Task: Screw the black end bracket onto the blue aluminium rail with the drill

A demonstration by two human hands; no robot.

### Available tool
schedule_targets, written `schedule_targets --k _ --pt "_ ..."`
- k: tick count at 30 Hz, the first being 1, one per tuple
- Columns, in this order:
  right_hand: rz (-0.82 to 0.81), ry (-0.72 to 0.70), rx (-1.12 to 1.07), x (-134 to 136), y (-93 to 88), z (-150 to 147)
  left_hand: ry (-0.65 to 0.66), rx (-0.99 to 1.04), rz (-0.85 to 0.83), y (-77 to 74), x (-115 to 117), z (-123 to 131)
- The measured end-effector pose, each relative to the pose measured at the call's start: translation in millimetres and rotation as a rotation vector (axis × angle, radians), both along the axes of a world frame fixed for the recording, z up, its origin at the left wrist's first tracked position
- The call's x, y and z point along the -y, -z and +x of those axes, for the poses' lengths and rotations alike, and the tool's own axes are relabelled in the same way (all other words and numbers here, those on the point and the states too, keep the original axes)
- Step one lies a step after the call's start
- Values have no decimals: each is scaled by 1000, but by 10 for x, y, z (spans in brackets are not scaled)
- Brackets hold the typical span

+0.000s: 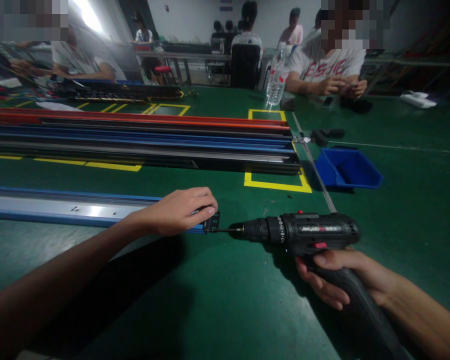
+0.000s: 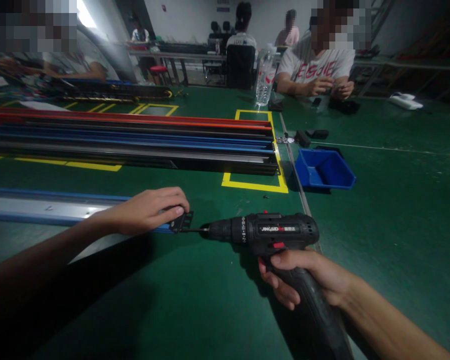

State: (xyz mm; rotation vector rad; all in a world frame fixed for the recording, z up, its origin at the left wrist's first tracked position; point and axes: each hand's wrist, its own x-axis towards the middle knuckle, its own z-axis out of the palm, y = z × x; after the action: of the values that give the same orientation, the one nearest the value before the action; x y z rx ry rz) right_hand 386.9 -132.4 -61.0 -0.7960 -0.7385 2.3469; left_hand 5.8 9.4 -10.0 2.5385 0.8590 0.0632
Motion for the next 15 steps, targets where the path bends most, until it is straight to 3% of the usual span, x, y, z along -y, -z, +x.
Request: schedule_targets --k 15 --pt "10 6 24 15 -23 -10 -2 1 13 7 0 7"
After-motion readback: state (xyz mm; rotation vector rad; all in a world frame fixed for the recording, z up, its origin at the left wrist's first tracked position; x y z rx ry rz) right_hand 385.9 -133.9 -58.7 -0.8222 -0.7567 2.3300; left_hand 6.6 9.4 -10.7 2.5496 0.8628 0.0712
